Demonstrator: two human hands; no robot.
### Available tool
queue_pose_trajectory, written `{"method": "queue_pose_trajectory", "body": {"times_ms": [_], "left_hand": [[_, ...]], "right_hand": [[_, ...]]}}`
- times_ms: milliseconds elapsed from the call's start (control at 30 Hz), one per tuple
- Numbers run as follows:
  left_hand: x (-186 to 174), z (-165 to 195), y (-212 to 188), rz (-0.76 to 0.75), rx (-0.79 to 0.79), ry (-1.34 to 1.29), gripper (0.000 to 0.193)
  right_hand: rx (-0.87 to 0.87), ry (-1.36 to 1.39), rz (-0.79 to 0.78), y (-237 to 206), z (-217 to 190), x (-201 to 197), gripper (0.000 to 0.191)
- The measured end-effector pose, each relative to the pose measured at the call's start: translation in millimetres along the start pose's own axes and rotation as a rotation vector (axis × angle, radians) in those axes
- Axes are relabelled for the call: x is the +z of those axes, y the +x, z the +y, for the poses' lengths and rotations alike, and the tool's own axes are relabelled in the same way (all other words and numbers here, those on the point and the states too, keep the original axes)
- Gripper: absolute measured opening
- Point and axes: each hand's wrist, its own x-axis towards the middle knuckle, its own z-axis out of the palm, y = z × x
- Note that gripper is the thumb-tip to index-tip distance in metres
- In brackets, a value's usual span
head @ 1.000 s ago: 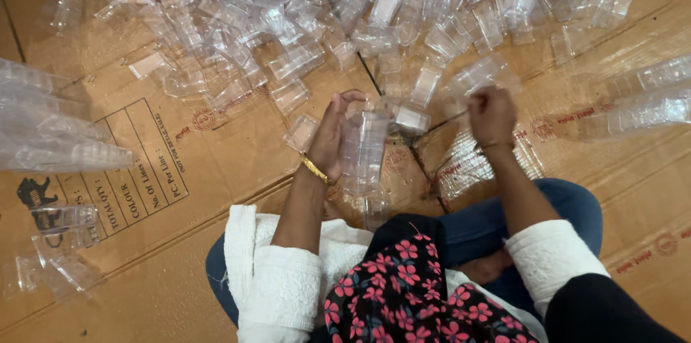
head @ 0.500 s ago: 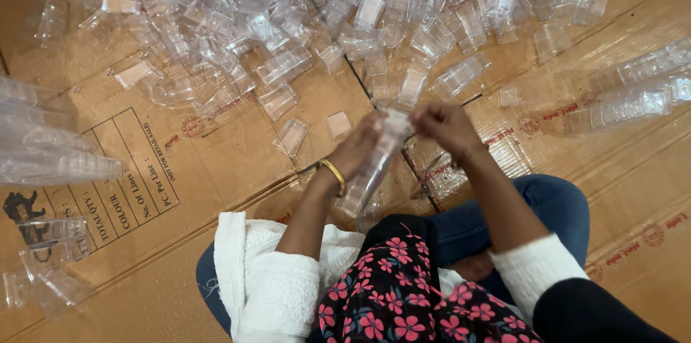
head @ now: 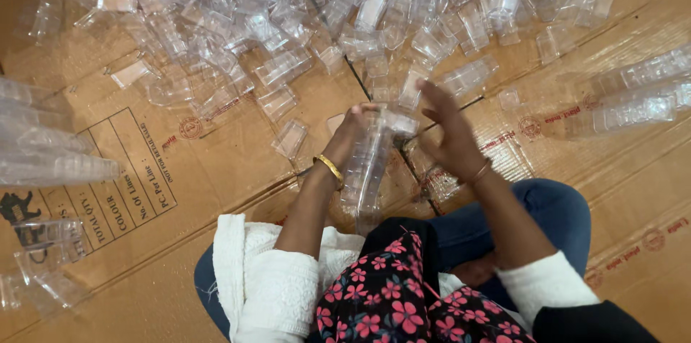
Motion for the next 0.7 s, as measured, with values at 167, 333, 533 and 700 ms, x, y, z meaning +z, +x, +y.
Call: {"method": "queue_pose_trajectory", "body": {"times_ms": [167,333,533,700], "left_hand": [[6.4,-5.1,-13.6,0.0,-0.129,-0.135,0.08],[-8.0,-33.5,7.4,-0.009,0.043,0.165,0.076],[-74.3,-34.2,30.1,0.609,0.685,1.002,0.038],[-83.3,-28.7,14.8,0.691,0.556,1.023,0.038]], "right_hand": [[-0.279,-0.086,-0.163,-12.7,-41.0,42.8,0.087],[0.165,0.683,0.378,-70.9,3.5,32.7,0.056],[0.607,0.866,1.293,-110.9,108.0,-71.6,0.053],[1.168,0.651,1.571,-80.5,158.7,-107.2,0.065]]}}
